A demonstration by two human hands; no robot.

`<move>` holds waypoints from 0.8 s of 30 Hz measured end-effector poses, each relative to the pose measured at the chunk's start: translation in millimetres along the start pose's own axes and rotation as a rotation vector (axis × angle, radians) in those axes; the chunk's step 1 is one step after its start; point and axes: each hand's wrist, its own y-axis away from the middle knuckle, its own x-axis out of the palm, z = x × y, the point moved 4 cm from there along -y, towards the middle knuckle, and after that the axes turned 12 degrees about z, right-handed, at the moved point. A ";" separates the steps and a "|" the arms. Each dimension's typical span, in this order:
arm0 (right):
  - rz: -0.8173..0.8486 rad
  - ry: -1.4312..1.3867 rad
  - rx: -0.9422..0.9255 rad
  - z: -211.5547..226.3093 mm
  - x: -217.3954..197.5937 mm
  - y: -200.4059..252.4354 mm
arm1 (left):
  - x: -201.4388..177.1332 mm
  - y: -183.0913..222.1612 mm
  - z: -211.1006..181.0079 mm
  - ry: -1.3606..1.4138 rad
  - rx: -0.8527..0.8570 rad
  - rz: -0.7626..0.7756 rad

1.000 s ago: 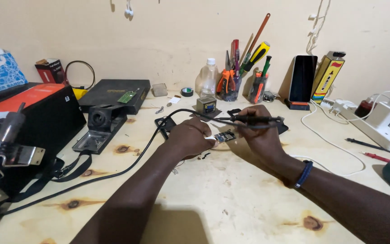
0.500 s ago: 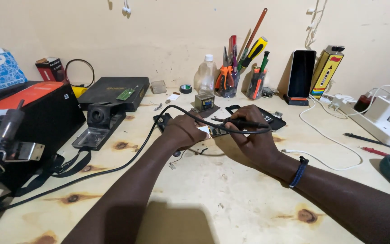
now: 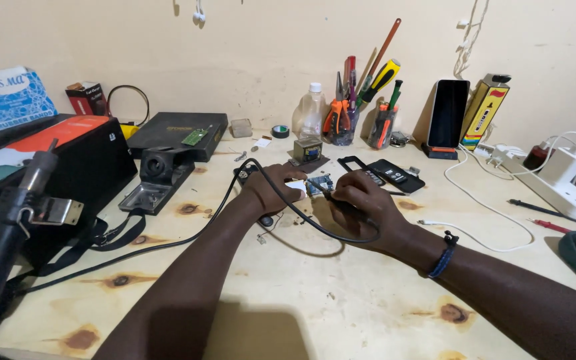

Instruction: Soldering and repairing components on a small electronic circuit board at a workbench.

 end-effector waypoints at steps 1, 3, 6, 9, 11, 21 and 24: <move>0.000 0.000 -0.001 1.1 0.4 -1.3 | 0.3 -1.0 2.4 0.000 0.000 -0.001; 0.037 -0.021 0.014 2.4 2.0 -3.2 | 0.8 -3.6 6.2 0.031 0.021 -0.023; 0.029 -0.036 0.014 4.1 0.5 -4.6 | 1.6 -12.1 12.4 0.001 -0.013 -0.002; 0.048 -0.040 0.011 0.9 -0.4 -2.6 | 4.4 -18.4 16.9 -0.053 -0.003 -0.017; 0.066 -0.032 0.012 -7.1 4.2 5.0 | -2.8 -2.6 3.1 0.006 0.026 -0.019; 0.114 -0.005 -0.018 -3.5 6.7 4.5 | 1.3 -6.2 6.8 0.041 0.042 -0.037; 0.123 0.002 -0.030 -2.9 6.8 5.1 | 5.1 -11.2 11.8 0.042 0.080 -0.063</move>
